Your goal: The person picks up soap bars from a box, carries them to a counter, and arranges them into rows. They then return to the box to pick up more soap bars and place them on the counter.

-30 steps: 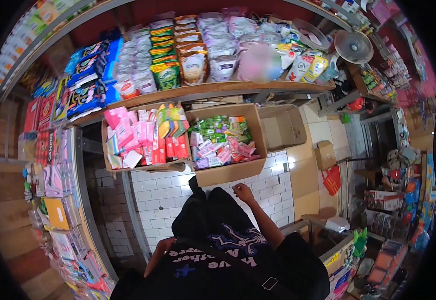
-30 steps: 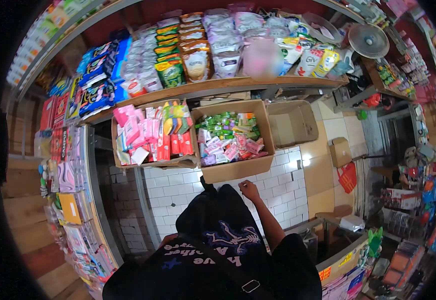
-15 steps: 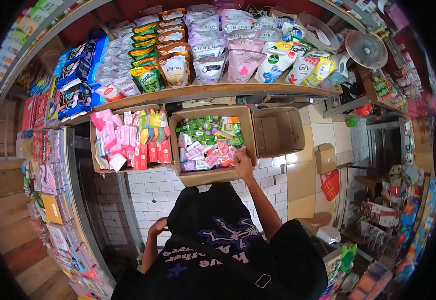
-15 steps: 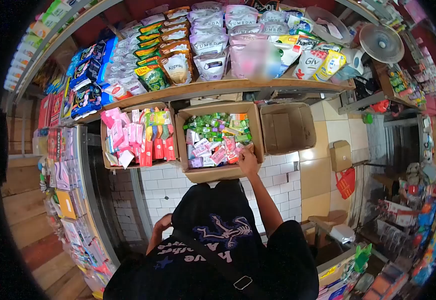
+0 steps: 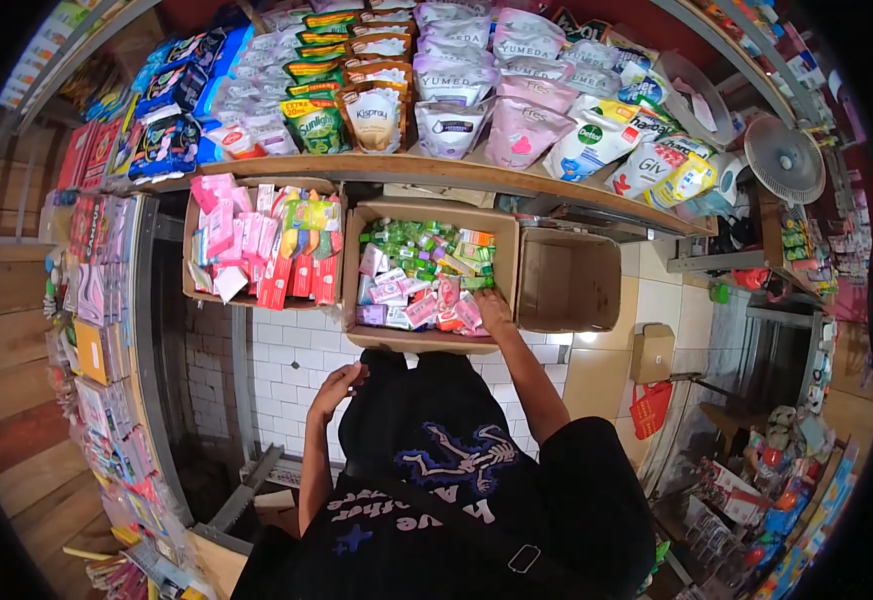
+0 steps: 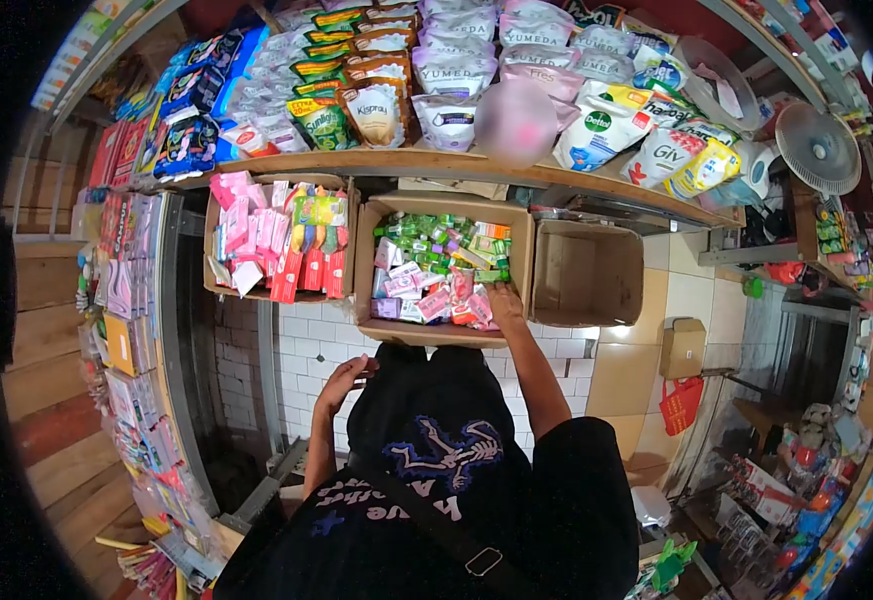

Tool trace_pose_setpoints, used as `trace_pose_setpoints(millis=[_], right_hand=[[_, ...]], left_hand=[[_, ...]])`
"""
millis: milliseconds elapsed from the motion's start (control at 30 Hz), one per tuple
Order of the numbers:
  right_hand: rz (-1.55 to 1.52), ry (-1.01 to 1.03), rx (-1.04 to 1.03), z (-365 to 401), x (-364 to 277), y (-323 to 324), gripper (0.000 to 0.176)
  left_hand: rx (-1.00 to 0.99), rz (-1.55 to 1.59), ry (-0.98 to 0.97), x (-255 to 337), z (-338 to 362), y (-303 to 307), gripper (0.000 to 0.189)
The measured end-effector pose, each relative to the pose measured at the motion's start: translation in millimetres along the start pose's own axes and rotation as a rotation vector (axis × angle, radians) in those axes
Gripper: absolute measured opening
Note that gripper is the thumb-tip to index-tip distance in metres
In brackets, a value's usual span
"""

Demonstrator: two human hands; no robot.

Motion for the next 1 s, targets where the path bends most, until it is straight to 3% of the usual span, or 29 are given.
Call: trace_pose_setpoints(millis=[233, 533, 833, 1000], right_hand=[[0.08, 0.046, -0.115, -11.2, 2.3, -1.8, 0.033], [0.073, -0.069, -0.242, -18.4, 1.3, 0.8, 0.029], [0.248, 0.132, -0.101, -21.7, 9.7, -12.3, 0.023], [0.187, 0.058, -0.126, -23.3, 7.7, -11.8, 0.023]], left_hand=[[-0.004, 0.001, 0.011, -2.6, -3.9, 1.7, 0.06], [0.043, 0.043, -0.045, 14.4, -11.1, -1.2, 0.057], [0.024, 0.019, -0.036, 29.2, -20.4, -10.0, 0.056], [0.017, 0.023, -0.037, 32.5, -27.7, -13.5, 0.055]])
Point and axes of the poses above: each hand's wrist, its own z-axis away from the middle knuckle, its own y-axis out of the back of the hand, x = y × z, the point moved 2 cm from there along -z, towards the middle knuckle, and after that the axes turned 6 degrees about -z, right-handed, at the moved point
